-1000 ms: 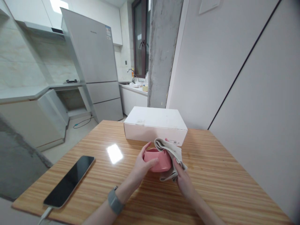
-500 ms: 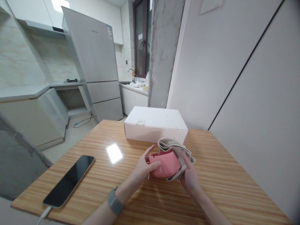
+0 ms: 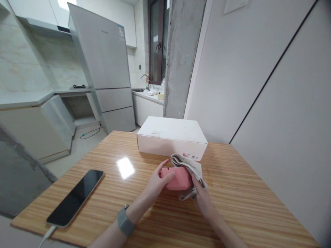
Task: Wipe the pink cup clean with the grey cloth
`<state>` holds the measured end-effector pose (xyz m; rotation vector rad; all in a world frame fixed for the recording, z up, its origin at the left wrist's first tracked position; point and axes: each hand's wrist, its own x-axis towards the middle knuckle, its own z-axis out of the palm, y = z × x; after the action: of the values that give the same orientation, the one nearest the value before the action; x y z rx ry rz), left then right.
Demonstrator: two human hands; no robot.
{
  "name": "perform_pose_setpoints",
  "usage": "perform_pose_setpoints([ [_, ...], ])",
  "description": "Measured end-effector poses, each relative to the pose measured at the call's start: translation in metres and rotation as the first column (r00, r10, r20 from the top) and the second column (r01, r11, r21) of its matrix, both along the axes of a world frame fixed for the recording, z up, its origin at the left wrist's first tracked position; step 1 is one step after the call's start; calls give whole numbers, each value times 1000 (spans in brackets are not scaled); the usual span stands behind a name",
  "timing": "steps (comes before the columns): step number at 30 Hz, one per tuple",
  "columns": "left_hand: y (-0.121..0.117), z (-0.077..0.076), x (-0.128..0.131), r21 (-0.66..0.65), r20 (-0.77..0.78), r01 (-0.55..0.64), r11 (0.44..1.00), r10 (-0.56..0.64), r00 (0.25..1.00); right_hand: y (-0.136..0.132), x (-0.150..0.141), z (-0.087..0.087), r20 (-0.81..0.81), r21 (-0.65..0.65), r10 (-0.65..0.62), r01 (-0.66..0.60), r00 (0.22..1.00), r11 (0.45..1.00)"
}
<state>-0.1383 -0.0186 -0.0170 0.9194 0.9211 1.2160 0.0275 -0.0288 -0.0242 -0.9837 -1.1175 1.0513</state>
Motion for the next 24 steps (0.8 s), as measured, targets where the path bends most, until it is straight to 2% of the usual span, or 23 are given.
perform_pose_setpoints([
  [3, 0, 0, 1, -76, 127, 44, 996, -34, 991, 6, -2, 4, -105, -104, -43, 32, 994, 994],
  [5, -2, 3, 1, -95, 149, 92, 991, -78, 986, 11, -2, 6, -167, -95, -15, -1, 986, 995],
  [9, -6, 6, 5, -50, 48, 105, 993, -102, 994, 17, 0, 10, -270, -67, 47, -67, 962, 996],
  [14, -4, -3, 7, 2, -8, 120, 993, -120, 993, 12, -2, 12, -420, -140, 140, -217, 897, 966],
  [17, -1, -2, 5, -7, -10, 103, 995, -103, 995, 9, -6, 13, -456, -208, 129, -246, 881, 947],
  [21, 0, 5, 1, -54, -34, 13, 998, -15, 999, 8, -10, 10, -434, -268, 44, -176, 900, 947],
  [24, 2, 6, 0, -119, 60, 52, 991, -45, 997, 6, -8, -1, -375, -207, -31, -51, 927, 977],
])
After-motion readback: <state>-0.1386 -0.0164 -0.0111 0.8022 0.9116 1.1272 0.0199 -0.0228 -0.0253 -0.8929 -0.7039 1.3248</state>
